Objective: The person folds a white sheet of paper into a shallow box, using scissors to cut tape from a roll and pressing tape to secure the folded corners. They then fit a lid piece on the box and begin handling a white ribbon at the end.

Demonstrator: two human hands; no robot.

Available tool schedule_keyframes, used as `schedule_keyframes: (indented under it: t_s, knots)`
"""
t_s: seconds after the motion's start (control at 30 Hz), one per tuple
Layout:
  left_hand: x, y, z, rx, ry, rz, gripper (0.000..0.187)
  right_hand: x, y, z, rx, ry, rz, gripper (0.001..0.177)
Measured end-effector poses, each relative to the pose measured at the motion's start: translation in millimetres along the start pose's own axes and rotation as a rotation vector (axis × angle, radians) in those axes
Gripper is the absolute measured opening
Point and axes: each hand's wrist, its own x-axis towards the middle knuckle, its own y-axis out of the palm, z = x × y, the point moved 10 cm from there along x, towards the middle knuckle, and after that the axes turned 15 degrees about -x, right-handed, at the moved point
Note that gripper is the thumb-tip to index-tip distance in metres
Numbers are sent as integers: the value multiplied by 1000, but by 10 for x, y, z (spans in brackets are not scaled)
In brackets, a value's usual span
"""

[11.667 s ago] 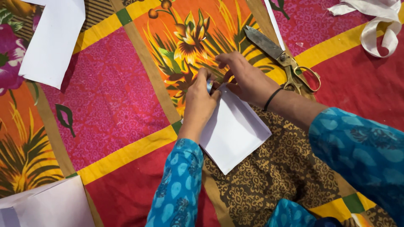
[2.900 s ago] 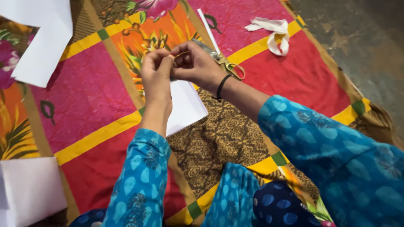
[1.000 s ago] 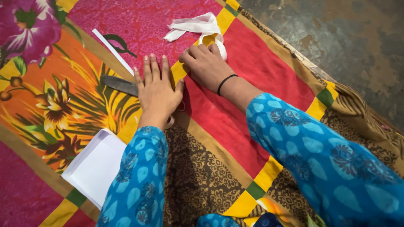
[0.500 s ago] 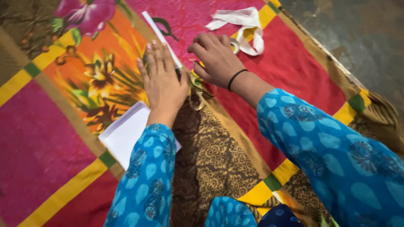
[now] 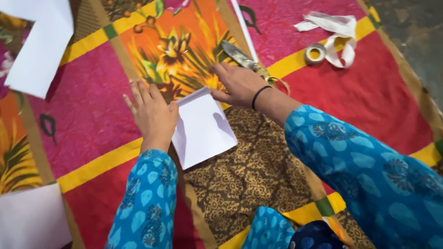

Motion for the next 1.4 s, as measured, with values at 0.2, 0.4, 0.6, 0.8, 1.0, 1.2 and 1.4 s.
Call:
schedule_keyframes:
  t_s: [0.2, 0.4, 0.6, 0.8, 1.0, 1.2, 1.4]
  knots:
    - [-181, -28, 497, -48, -352, 112, 50, 146, 503, -11, 102, 153, 109, 52]
    - [-141, 157, 603, -271, -401, 187, 25, 278, 639, -117, 119, 213, -7, 34]
    - [81, 211, 644, -400, -308, 37, 22, 498, 575, -303, 83, 290, -63, 19]
    - [358, 230, 626, -611, -308, -56, 30, 812, 315, -432, 32, 275, -214, 15]
    - [728, 335, 615, -640, -302, -133, 38, 1084, 263, -667, 33, 327, -265, 16]
    - [1109, 540, 641, -698, -284, -172, 31, 1246, 285, -913, 41, 364, -336, 19]
    - [1296, 710, 670, -693, -303, -142, 33, 1342, 370, -1088, 39, 419, -350, 22]
